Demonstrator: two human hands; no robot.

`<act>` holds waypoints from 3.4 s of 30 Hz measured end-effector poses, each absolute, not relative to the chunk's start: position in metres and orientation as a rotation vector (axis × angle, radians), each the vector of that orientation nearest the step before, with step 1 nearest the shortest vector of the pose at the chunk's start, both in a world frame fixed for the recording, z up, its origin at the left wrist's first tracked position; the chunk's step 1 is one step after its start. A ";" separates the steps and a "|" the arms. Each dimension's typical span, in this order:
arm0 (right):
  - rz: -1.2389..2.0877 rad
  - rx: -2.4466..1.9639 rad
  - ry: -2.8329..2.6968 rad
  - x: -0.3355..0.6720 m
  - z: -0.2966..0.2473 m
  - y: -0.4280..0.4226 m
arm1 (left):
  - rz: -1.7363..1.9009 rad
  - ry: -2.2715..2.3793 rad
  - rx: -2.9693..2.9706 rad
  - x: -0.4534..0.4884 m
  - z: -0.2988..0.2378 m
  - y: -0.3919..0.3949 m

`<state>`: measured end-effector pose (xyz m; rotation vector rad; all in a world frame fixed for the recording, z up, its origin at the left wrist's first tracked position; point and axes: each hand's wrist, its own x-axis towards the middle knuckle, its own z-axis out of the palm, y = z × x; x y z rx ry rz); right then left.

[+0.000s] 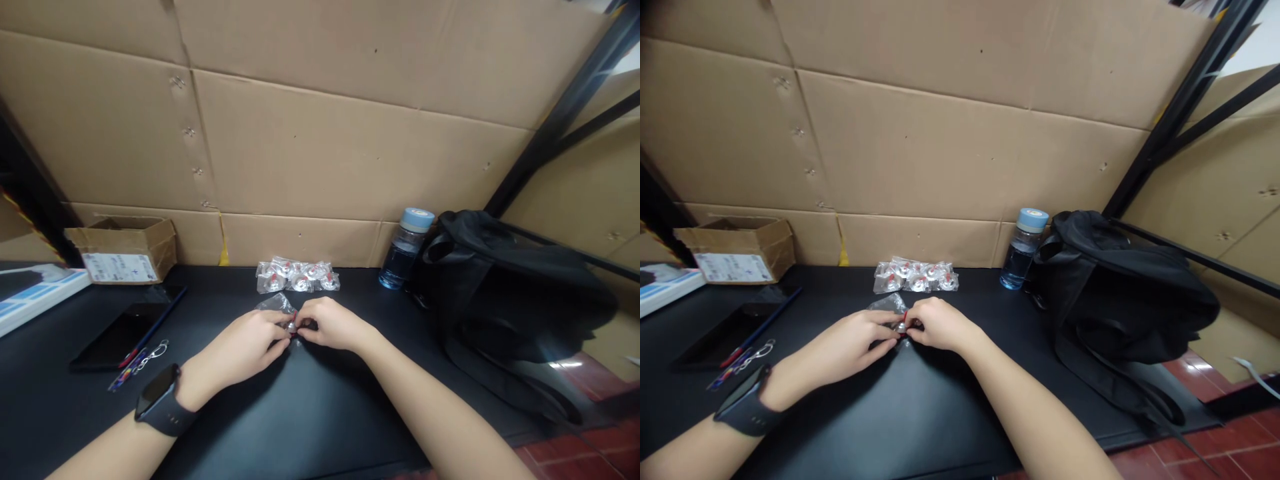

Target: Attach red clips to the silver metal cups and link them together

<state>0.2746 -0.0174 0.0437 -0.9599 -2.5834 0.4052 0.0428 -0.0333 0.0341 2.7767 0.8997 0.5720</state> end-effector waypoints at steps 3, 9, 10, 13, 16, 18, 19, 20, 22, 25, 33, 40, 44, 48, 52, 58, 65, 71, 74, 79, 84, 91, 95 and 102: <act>0.380 -0.997 -2.569 0.273 0.042 -0.017 | 0.550 0.929 2.756 0.041 0.032 -0.033; 0.293 -1.126 -2.527 0.268 0.037 -0.019 | 0.530 0.931 2.754 0.042 0.032 -0.034; 0.276 -1.142 -2.523 0.267 0.037 -0.019 | 0.527 0.931 2.754 0.042 0.033 -0.035; 0.234 -1.164 -2.510 0.265 0.035 -0.020 | 0.502 0.943 2.761 0.042 0.035 -0.036; 0.211 -1.174 -2.486 0.264 0.034 -0.020 | 0.488 0.961 2.758 0.042 0.037 -0.036; 0.239 -1.185 -2.469 0.264 0.034 -0.020 | 0.487 0.967 2.756 0.042 0.036 -0.036; 0.262 -1.193 -2.458 0.264 0.035 -0.020 | 0.485 0.971 2.757 0.042 0.036 -0.036; 0.285 -1.202 -2.446 0.264 0.035 -0.021 | 0.482 0.977 2.759 0.042 0.035 -0.036; 0.325 -1.210 -2.428 0.263 0.037 -0.023 | 0.470 0.988 2.765 0.042 0.033 -0.036; 0.408 -1.172 -2.421 0.264 0.039 -0.025 | 0.476 0.975 2.764 0.043 0.032 -0.036; 0.506 -1.034 -2.508 0.271 0.041 -0.022 | 0.452 0.959 2.743 0.043 0.036 -0.041; 0.319 -1.095 -2.445 0.269 0.034 -0.017 | 0.462 0.914 2.787 0.039 0.034 -0.042; 0.247 -1.057 -2.446 0.268 0.030 -0.014 | 0.458 0.878 2.802 0.039 0.033 -0.041; 0.159 -1.059 -2.419 0.267 0.026 -0.011 | 0.458 0.887 2.781 0.039 0.033 -0.041; 0.066 -1.051 -2.413 0.262 0.020 -0.013 | 0.500 0.865 2.753 0.038 0.030 -0.039; -0.037 -1.073 -2.398 0.260 0.017 -0.013 | 0.490 0.893 2.731 0.036 0.029 -0.038; 0.188 -0.886 -2.473 0.262 0.022 -0.009 | 0.428 0.763 2.744 0.039 0.041 -0.044; 0.115 -0.882 -2.469 0.260 0.018 -0.010 | 0.419 0.726 2.747 0.038 0.041 -0.041; 0.058 -1.008 -2.409 0.260 0.017 -0.010 | 0.413 0.734 2.754 0.038 0.040 -0.040; 0.109 -1.005 -2.408 0.260 0.021 -0.011 | 0.434 0.755 2.767 0.036 0.040 -0.040; 0.071 -1.056 -2.384 0.256 0.020 -0.012 | 0.407 0.735 2.771 0.034 0.039 -0.041; 0.178 -0.976 -2.418 0.262 0.026 -0.011 | 0.507 0.766 2.763 0.037 0.046 -0.041; 0.314 -0.833 -2.355 0.276 0.035 -0.005 | 0.661 0.860 2.702 0.033 0.045 -0.031; 0.333 -0.920 -2.401 0.291 0.029 0.006 | 0.670 1.053 2.683 0.032 0.030 -0.019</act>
